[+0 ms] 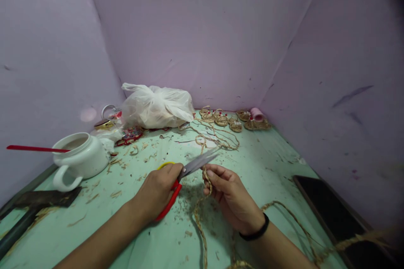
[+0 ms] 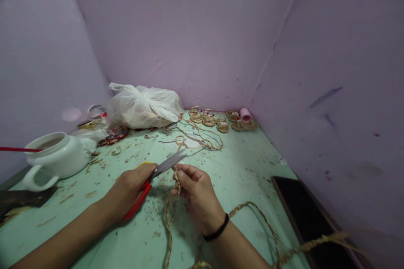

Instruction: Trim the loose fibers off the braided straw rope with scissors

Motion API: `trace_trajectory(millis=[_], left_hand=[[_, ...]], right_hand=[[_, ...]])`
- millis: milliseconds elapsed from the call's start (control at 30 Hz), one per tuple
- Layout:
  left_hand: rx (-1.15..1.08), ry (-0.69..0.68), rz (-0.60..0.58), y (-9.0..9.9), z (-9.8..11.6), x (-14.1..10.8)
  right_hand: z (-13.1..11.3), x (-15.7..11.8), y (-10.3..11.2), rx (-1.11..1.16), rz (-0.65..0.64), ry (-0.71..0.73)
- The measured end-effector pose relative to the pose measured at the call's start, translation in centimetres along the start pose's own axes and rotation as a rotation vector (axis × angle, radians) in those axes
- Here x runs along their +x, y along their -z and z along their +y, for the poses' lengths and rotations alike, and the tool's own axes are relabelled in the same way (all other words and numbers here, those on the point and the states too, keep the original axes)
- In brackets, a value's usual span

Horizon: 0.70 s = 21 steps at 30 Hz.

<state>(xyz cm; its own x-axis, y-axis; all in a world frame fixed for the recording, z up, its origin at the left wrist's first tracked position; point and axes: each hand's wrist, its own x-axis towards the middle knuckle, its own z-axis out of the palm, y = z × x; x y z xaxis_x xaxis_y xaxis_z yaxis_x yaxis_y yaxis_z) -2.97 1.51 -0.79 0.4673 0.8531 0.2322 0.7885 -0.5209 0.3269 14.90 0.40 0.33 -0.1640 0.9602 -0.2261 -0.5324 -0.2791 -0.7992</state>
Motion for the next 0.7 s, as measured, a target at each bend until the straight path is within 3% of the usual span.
trace_trajectory(millis=[167, 267, 700], left_hand=[[-0.099, 0.117, 0.234, -0.1, -0.5, -0.2], [-0.092, 0.148, 0.304, -0.4, -0.8, -0.3], [-0.076, 0.092, 0.291, -1.3, -1.0, -0.6]], right_hand=[[0.3, 0.2, 0.3, 0.014, -0.003, -0.006], [0.3, 0.2, 0.3, 0.020, -0.009, 0.005], [0.8, 0.8, 0.4, -0.004, 0.016, -0.048]])
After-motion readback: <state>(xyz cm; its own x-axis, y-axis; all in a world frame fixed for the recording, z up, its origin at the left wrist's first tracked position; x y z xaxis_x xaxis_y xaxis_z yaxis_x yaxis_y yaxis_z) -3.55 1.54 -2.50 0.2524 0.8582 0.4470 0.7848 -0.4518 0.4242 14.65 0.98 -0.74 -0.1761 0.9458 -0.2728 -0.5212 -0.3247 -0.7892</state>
